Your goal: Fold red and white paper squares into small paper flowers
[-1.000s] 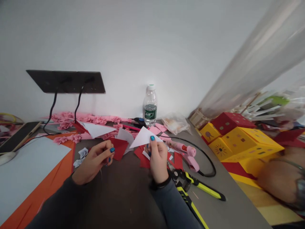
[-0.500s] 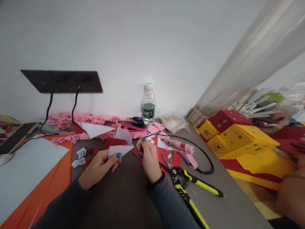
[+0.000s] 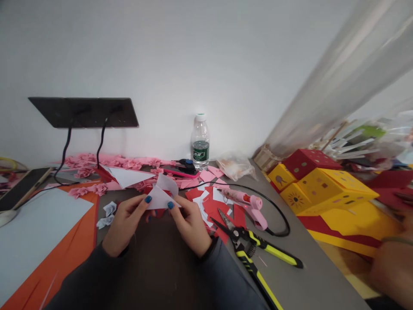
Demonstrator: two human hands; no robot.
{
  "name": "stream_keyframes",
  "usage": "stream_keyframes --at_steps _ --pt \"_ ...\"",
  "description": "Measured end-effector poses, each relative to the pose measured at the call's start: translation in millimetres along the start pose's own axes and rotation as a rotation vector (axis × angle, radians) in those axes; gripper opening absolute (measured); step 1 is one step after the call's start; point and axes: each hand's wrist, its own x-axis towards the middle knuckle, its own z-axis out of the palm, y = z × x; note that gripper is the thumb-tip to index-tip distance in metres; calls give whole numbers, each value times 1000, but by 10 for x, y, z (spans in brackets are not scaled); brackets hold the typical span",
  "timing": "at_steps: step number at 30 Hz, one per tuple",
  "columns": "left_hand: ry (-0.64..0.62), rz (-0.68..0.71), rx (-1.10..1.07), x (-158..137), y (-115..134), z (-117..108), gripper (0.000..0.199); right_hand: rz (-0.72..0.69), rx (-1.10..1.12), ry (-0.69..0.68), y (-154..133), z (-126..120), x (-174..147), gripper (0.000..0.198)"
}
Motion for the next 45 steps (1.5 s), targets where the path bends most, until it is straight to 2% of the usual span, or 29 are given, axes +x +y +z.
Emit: stream_keyframes --at_steps 8,15,20,23,25,27,34,36,39,40,43,45 --pt "25 53 -18 -24 34 -12 40 -39 9 46 -57 -1 12 41" --pt "46 55 -78 -47 -15 -43 37 -26 50 -40 -72 -26 -28 44" --pt "191 -57 -364 -47 -72 -3 27 19 146 -134 -32 6 -44 47" --pt "127 -88 -474 -39 -73 62 22 33 156 -96 -10 51 -43 47" --pt "78 -104 -444 -32 -70 109 22 25 157 -99 -6 77 -47 48" --pt "84 -131 -404 -30 -71 145 24 10 149 -109 -14 95 -54 48" --pt "258 -114 -303 -48 -62 143 34 7 85 -229 -48 96 -73 51" --pt "215 -76 -237 -49 -26 127 37 12 74 -221 -33 93 -66 50" --pt "35 -29 -159 -58 12 116 40 35 48 -208 -51 97 -43 49" --pt "10 -30 -141 -65 12 116 41 45 28 -216 -83 96 -39 48" --pt "64 -80 -111 -96 -6 122 46 97 -113 -224 -263 33 -94 40" --pt "83 -117 -114 -115 -8 126 48 129 -349 -176 -408 -103 -228 24"
